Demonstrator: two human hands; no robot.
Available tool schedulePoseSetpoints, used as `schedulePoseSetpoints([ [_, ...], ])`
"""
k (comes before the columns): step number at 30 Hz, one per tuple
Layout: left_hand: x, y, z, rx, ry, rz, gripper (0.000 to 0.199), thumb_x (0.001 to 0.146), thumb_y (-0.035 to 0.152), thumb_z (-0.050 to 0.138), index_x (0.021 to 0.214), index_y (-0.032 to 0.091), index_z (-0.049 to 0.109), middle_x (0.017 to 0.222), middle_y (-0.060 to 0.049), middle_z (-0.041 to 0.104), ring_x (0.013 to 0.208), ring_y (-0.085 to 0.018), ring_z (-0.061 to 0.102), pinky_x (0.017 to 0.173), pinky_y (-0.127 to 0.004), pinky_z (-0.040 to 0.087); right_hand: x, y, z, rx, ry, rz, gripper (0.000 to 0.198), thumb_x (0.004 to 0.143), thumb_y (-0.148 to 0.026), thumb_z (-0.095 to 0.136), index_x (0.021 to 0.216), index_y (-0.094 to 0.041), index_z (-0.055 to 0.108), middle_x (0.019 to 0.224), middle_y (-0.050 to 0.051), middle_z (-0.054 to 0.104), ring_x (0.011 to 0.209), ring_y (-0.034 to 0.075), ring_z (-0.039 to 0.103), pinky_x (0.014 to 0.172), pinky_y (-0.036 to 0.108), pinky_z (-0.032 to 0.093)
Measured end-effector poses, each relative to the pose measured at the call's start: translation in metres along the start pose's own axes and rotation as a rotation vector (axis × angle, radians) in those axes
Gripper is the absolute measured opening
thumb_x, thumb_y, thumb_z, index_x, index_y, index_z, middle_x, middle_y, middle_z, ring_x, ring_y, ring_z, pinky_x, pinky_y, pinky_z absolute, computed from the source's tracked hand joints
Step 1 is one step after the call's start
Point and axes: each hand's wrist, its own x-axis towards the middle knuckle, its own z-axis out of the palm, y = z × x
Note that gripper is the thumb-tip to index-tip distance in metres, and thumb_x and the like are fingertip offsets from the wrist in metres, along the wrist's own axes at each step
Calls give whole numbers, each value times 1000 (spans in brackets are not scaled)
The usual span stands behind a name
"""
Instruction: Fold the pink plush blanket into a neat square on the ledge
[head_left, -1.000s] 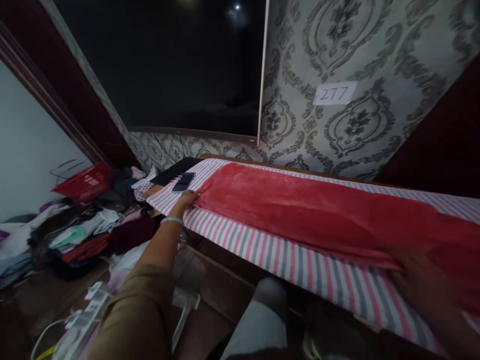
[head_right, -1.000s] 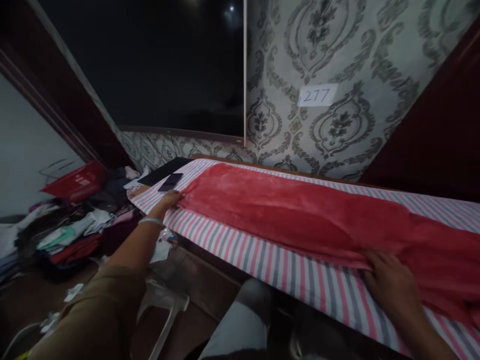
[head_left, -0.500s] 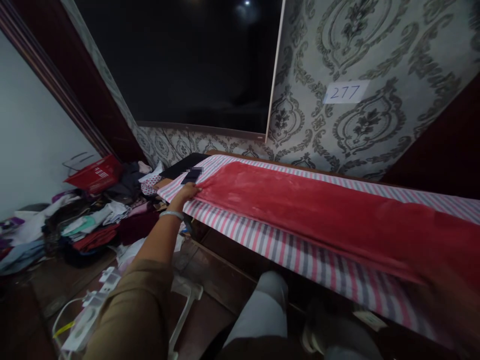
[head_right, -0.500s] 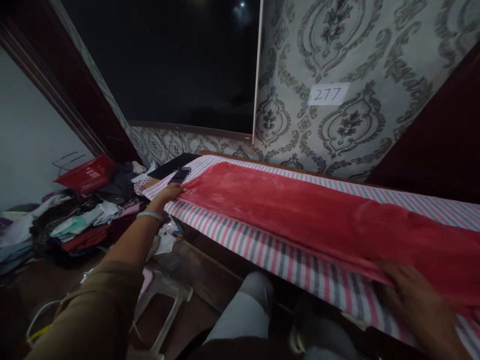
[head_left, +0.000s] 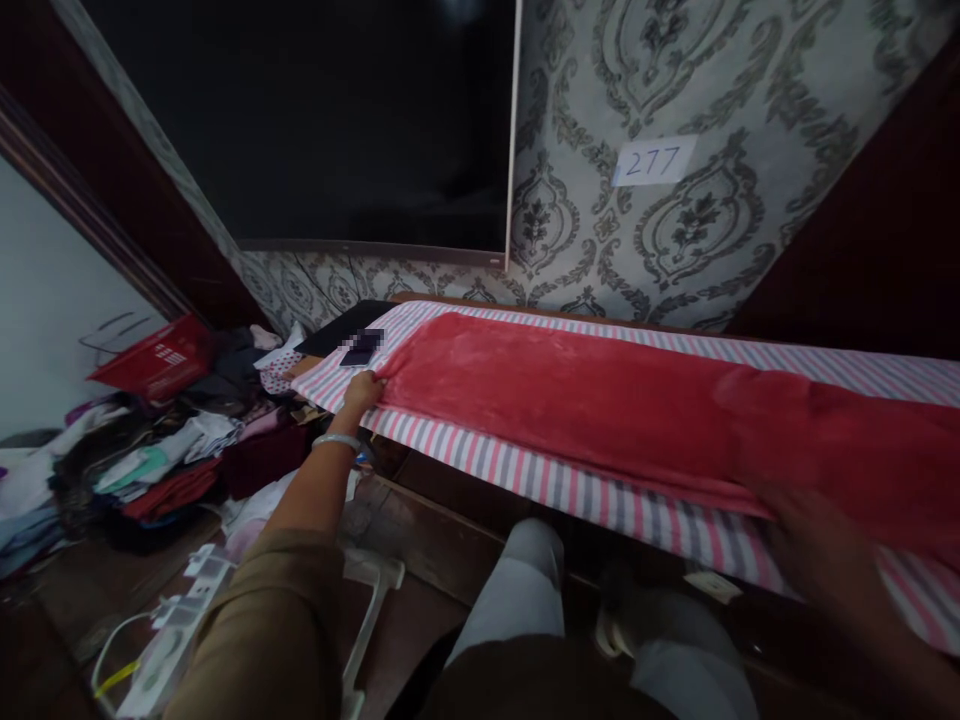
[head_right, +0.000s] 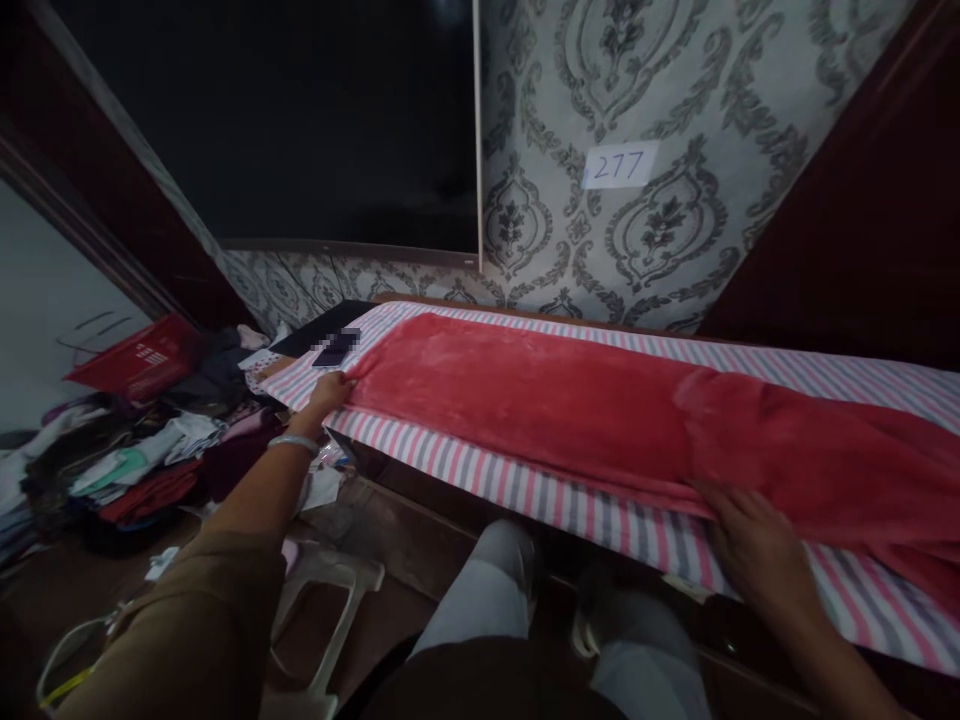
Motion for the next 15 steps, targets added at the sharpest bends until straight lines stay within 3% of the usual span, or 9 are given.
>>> schedulePoseSetpoints([
  [3, -1, 1, -1, -5, -13, -3, 16, 84, 29, 62, 89, 16, 69, 102, -15, 73, 108, -28, 66, 82, -30, 50, -1, -6, -2, -34, 41, -42, 39, 95, -20, 36, 112, -9, 70, 107, 17, 71, 92, 30, 64, 76, 41, 54],
  [8, -6, 2, -10, -91, -85, -74, 18, 90, 29, 59, 88, 13, 68, 86, -10, 71, 88, -22, 69, 71, -28, 52, -9, -4, 2, 8, 73, -7, 40, 95, -26, 37, 112, -14, 71, 107, 15, 71, 92, 29, 65, 76, 41, 54],
  [15, -27, -9, -21, -268, -45, -168, 33, 97, 43, 56, 111, 14, 63, 98, -5, 69, 77, -13, 66, 69, -30, 57, -28, 13, 33, 168, 109, 97, 50, 85, -36, 43, 130, -35, 64, 110, 15, 71, 93, 33, 65, 74, 46, 54],
])
